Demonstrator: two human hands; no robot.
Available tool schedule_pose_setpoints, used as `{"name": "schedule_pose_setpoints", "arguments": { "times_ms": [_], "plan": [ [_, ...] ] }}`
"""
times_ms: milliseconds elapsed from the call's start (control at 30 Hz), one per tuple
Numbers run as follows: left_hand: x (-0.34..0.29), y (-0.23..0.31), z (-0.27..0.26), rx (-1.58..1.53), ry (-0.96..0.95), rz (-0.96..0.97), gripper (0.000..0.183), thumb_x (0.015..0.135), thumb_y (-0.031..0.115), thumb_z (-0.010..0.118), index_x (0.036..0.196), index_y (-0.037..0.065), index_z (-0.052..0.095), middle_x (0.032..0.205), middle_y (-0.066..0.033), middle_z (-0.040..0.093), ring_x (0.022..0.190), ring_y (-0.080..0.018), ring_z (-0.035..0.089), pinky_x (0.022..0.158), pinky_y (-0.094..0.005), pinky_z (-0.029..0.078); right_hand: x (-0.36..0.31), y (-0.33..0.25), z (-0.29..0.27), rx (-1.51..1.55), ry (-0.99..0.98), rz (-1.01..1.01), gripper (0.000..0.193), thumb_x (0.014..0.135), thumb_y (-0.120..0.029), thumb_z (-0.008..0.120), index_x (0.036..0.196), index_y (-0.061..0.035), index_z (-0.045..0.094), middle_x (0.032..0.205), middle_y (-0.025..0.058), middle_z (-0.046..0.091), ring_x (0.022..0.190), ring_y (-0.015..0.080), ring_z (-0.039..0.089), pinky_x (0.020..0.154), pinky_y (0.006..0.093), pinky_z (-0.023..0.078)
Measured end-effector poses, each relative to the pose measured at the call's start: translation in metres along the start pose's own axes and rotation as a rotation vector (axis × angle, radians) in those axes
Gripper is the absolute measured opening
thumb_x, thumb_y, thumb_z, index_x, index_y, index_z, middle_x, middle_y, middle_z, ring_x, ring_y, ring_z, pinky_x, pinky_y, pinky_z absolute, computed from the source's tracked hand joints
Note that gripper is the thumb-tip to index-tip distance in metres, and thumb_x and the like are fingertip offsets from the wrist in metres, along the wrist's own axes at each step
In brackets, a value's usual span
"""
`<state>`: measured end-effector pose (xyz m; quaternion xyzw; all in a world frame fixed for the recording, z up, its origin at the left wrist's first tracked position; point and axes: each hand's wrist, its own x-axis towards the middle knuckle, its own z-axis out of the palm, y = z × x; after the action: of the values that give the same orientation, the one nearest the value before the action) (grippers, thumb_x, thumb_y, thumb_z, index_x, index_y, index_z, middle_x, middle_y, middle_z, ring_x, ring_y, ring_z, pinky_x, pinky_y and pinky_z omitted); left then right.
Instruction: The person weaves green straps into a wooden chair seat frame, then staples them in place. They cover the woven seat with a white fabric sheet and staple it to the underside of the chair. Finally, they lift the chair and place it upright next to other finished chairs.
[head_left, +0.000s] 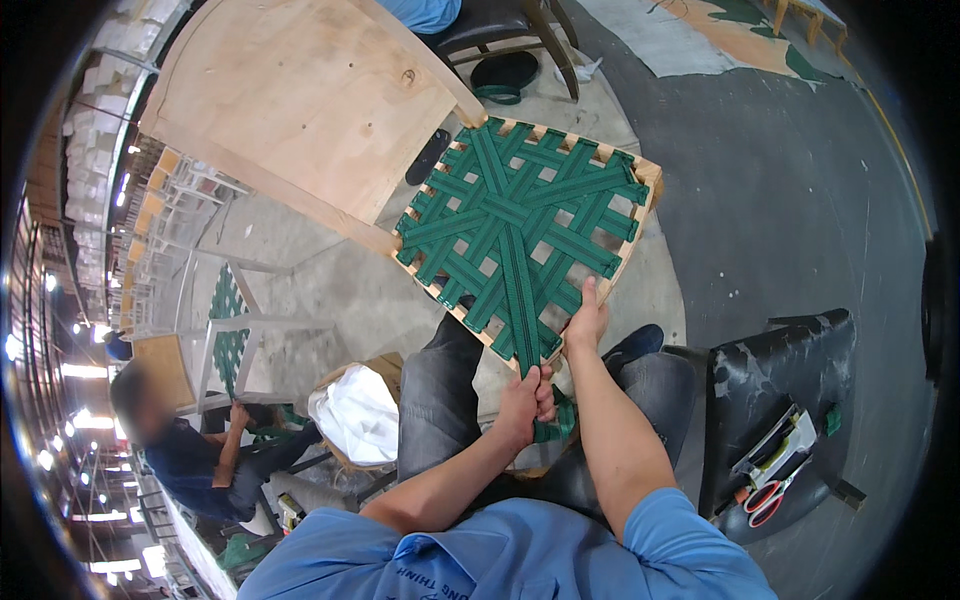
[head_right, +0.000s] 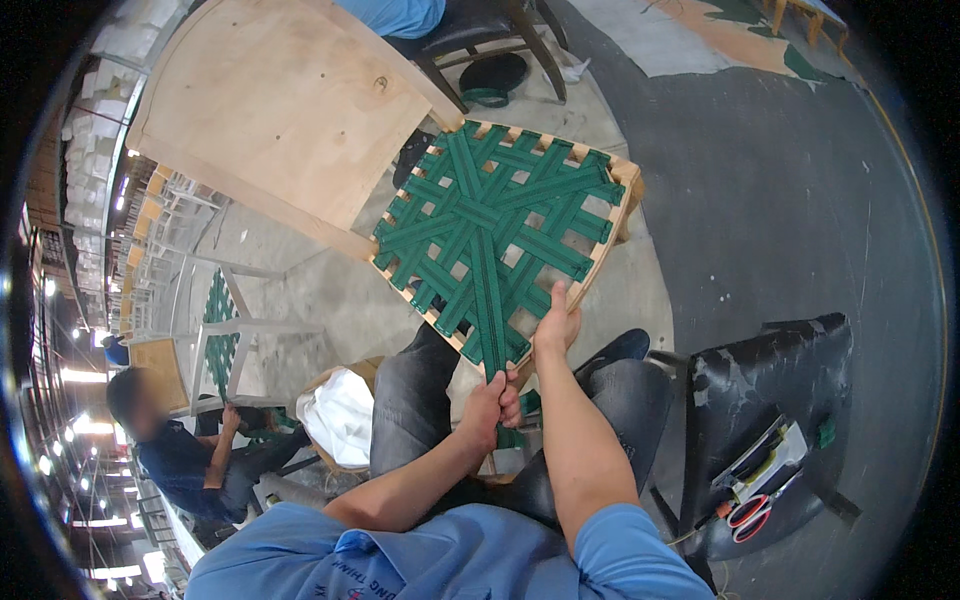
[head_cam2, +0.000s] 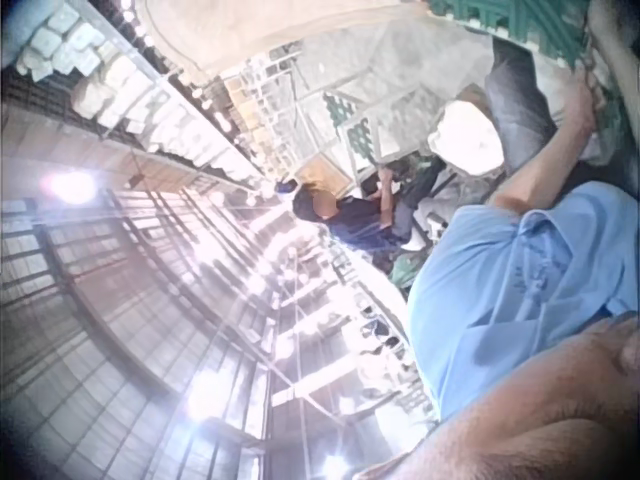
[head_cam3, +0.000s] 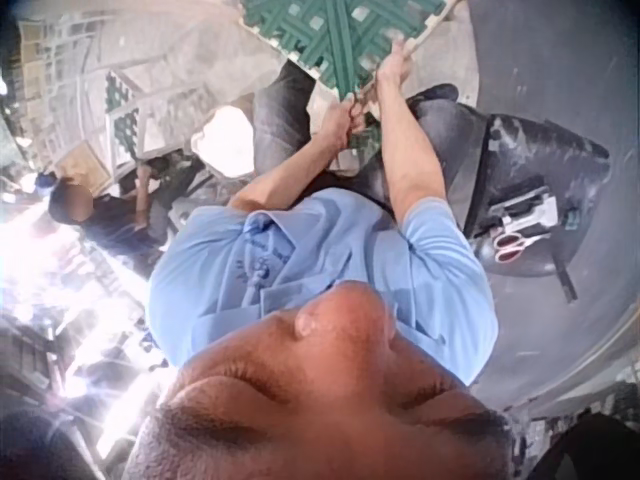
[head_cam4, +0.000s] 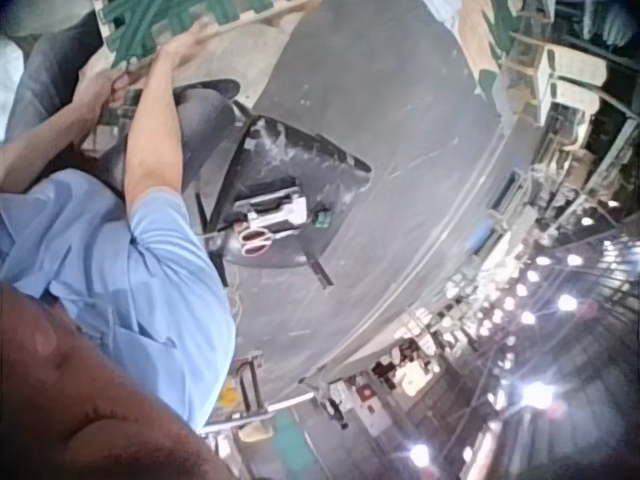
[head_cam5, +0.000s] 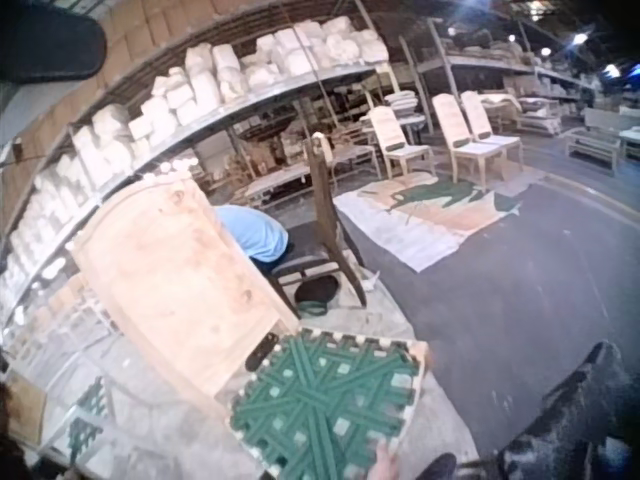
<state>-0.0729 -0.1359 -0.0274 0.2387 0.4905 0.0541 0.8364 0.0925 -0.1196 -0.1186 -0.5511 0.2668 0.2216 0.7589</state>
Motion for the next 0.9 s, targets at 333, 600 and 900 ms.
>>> {"name": "schedule_pose_setpoints", "arguments": {
  "times_ms": [333, 600, 900],
  "plan": [
    [-0.032, -0.033, -0.026, 0.084, -0.026, -0.05, 0.026, 0.112, 0.037, 0.042, 0.105, 0.013, 0.051, 0.062, 0.0031, 0.034, 0.046, -0.0116, 0.028, 0.045, -0.0317, 0.027, -0.008, -0.011, 0.004, -0.07, 0.025, 0.004, 0.062, 0.095, -0.045, 0.071, 0.131, 0.004, 0.058, 0.12, 0.0156, 0.066, 0.103, 0.0265, 0.063, 0.088, 0.0387, 0.051],
    [-0.009, -0.046, -0.049, 0.233, 0.061, -0.081, 0.032, 0.11, 0.044, 0.046, 0.106, 0.014, 0.054, 0.065, 0.0029, 0.043, 0.047, -0.0108, 0.036, 0.044, -0.0294, 0.03, -0.004, -0.01, 0.001, -0.091, 0.012, 0.079, 0.062, 0.095, -0.045, 0.071, 0.128, 0.0058, 0.058, 0.124, 0.0176, 0.064, 0.112, 0.0292, 0.063, 0.099, 0.0402, 0.048],
    [0.026, -0.044, -0.07, 0.455, 0.011, -0.076, 0.036, 0.11, 0.047, 0.046, 0.102, 0.013, 0.055, 0.064, 0.0025, 0.045, 0.047, -0.0112, 0.039, 0.044, -0.0304, 0.032, -0.003, -0.002, 0.002, -0.073, 0.004, 0.025, 0.051, 0.096, -0.051, 0.068, 0.115, -0.0045, 0.058, 0.076, 0.0005, 0.054, 0.048, 0.0119, 0.044, 0.044, 0.0307, 0.037]
  ]
}}
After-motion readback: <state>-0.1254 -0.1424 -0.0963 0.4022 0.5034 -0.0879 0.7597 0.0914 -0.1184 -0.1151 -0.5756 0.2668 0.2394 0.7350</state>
